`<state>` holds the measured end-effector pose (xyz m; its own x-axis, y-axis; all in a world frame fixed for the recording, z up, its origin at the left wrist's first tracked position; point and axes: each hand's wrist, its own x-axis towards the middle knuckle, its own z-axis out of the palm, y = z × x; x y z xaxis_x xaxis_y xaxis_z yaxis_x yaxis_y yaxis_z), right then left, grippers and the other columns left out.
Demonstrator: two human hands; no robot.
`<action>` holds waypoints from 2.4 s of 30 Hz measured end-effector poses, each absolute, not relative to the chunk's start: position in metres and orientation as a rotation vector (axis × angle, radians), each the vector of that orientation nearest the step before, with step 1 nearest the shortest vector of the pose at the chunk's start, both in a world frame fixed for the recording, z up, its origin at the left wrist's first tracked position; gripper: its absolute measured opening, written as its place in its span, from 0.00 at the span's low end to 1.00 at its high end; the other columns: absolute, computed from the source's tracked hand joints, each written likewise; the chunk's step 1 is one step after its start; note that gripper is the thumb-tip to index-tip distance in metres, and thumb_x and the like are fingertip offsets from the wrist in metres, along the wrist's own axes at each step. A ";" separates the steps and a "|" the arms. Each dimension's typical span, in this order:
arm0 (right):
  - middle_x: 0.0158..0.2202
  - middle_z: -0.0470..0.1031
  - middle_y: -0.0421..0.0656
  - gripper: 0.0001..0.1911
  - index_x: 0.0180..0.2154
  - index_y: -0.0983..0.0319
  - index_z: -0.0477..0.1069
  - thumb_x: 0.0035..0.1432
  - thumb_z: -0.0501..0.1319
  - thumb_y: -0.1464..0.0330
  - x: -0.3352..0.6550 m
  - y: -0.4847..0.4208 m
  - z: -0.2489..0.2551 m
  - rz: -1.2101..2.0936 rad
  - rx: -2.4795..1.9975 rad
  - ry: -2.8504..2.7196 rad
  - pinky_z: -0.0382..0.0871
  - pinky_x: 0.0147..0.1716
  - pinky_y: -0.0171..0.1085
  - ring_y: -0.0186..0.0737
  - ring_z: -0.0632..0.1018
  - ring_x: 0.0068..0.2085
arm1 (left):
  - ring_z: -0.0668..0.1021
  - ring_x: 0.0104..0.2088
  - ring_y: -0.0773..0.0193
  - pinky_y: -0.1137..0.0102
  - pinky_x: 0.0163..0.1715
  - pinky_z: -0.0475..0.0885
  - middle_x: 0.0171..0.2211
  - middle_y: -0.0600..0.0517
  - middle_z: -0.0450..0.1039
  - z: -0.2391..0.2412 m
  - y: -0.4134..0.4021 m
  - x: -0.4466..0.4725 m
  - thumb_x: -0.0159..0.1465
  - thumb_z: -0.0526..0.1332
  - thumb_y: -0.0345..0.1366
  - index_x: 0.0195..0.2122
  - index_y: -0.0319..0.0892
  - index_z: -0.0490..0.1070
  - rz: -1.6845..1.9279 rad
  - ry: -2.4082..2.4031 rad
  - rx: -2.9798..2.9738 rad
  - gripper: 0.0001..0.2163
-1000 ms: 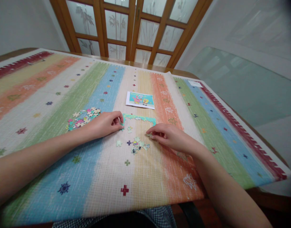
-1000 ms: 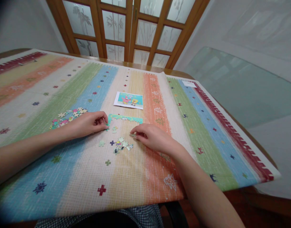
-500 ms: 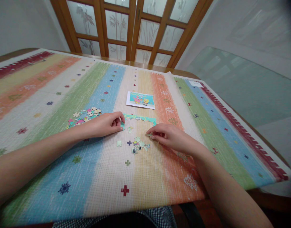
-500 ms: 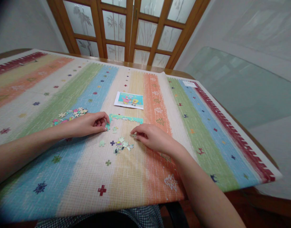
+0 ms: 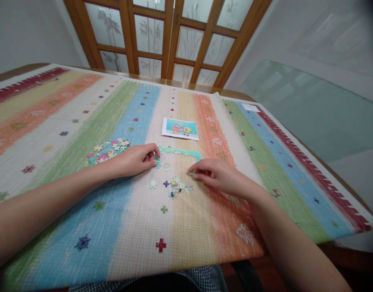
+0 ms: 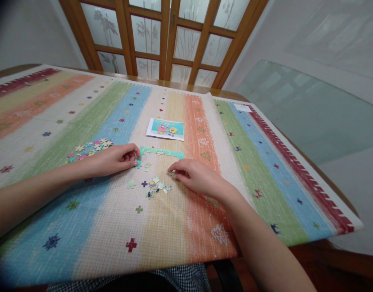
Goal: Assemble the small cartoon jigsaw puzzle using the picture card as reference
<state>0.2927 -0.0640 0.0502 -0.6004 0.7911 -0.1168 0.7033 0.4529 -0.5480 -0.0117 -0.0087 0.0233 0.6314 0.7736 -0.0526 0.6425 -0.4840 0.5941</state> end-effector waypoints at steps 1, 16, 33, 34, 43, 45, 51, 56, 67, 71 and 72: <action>0.41 0.82 0.46 0.11 0.47 0.61 0.78 0.66 0.60 0.70 0.292 -0.064 0.050 0.845 -1.317 -2.541 0.70 0.41 0.38 0.39 0.79 0.39 | 0.75 0.28 0.63 0.70 0.30 0.65 0.28 0.53 0.72 0.023 -0.009 -0.011 0.65 0.57 0.39 0.43 0.42 0.70 0.290 1.111 2.277 0.10; 0.43 0.81 0.46 0.13 0.51 0.60 0.77 0.69 0.58 0.69 0.278 -0.064 0.046 0.972 -1.096 -2.481 0.70 0.46 0.39 0.39 0.78 0.43 | 0.75 0.29 0.64 0.70 0.31 0.68 0.28 0.54 0.73 0.021 -0.002 -0.013 0.64 0.58 0.41 0.44 0.42 0.69 0.304 1.054 2.183 0.11; 0.46 0.72 0.49 0.15 0.48 0.60 0.81 0.66 0.58 0.75 0.201 -0.039 0.060 0.804 -0.903 -2.910 0.69 0.51 0.39 0.41 0.75 0.46 | 0.73 0.28 0.65 0.72 0.30 0.65 0.27 0.55 0.71 0.018 -0.002 -0.011 0.61 0.58 0.36 0.41 0.41 0.70 0.319 1.068 2.140 0.09; 0.47 0.72 0.49 0.14 0.47 0.61 0.81 0.67 0.58 0.74 0.196 -0.037 0.059 0.782 -0.891 -2.913 0.69 0.52 0.39 0.42 0.75 0.48 | 0.72 0.28 0.65 0.72 0.30 0.65 0.27 0.55 0.71 0.019 -0.003 -0.010 0.60 0.58 0.36 0.40 0.41 0.70 0.316 1.078 2.130 0.08; 0.42 0.72 0.48 0.12 0.47 0.62 0.78 0.65 0.59 0.74 0.204 -0.047 0.052 0.442 -1.121 -2.778 0.67 0.41 0.38 0.41 0.73 0.41 | 0.72 0.28 0.65 0.73 0.31 0.64 0.27 0.55 0.71 0.019 -0.003 -0.008 0.59 0.59 0.34 0.39 0.42 0.70 0.321 1.089 2.107 0.07; 0.40 0.73 0.46 0.10 0.46 0.62 0.79 0.64 0.62 0.72 0.208 -0.052 0.048 0.384 -1.127 -2.758 0.65 0.40 0.38 0.41 0.73 0.40 | 0.72 0.28 0.65 0.73 0.31 0.65 0.27 0.55 0.71 0.018 -0.003 -0.008 0.60 0.59 0.34 0.40 0.41 0.70 0.326 1.091 2.102 0.07; 0.40 0.75 0.46 0.08 0.44 0.60 0.80 0.65 0.66 0.65 0.207 -0.053 0.030 0.404 -1.086 -2.663 0.65 0.41 0.38 0.41 0.73 0.42 | 0.72 0.28 0.66 0.73 0.32 0.65 0.27 0.55 0.70 0.017 -0.003 -0.008 0.60 0.59 0.33 0.40 0.41 0.70 0.321 1.087 2.093 0.07; 0.39 0.73 0.45 0.07 0.42 0.62 0.79 0.62 0.69 0.67 0.203 -0.047 0.021 0.572 -1.083 -2.548 0.67 0.43 0.38 0.40 0.74 0.42 | 0.72 0.29 0.65 0.72 0.32 0.65 0.27 0.55 0.70 0.018 -0.002 -0.008 0.60 0.59 0.33 0.40 0.41 0.70 0.312 1.079 2.099 0.08; 0.35 0.71 0.40 0.08 0.36 0.60 0.77 0.55 0.74 0.67 0.199 -0.050 0.014 0.730 -1.241 -2.327 0.67 0.40 0.37 0.35 0.73 0.36 | 0.72 0.28 0.66 0.73 0.31 0.64 0.27 0.56 0.71 0.017 -0.002 -0.008 0.59 0.58 0.33 0.39 0.42 0.70 0.316 1.080 2.099 0.07; 0.36 0.71 0.41 0.09 0.35 0.61 0.77 0.55 0.74 0.66 0.196 -0.051 0.014 0.713 -1.281 -2.318 0.67 0.41 0.38 0.37 0.73 0.38 | 0.72 0.28 0.65 0.73 0.31 0.65 0.27 0.56 0.70 0.017 -0.001 -0.008 0.59 0.58 0.33 0.40 0.42 0.70 0.316 1.079 2.097 0.08; 0.36 0.71 0.41 0.09 0.35 0.61 0.77 0.55 0.74 0.66 0.196 -0.052 0.015 0.715 -1.282 -2.320 0.67 0.41 0.38 0.37 0.73 0.38 | 0.72 0.28 0.65 0.73 0.31 0.65 0.27 0.56 0.70 0.017 -0.001 -0.008 0.59 0.58 0.33 0.40 0.42 0.70 0.314 1.078 2.097 0.08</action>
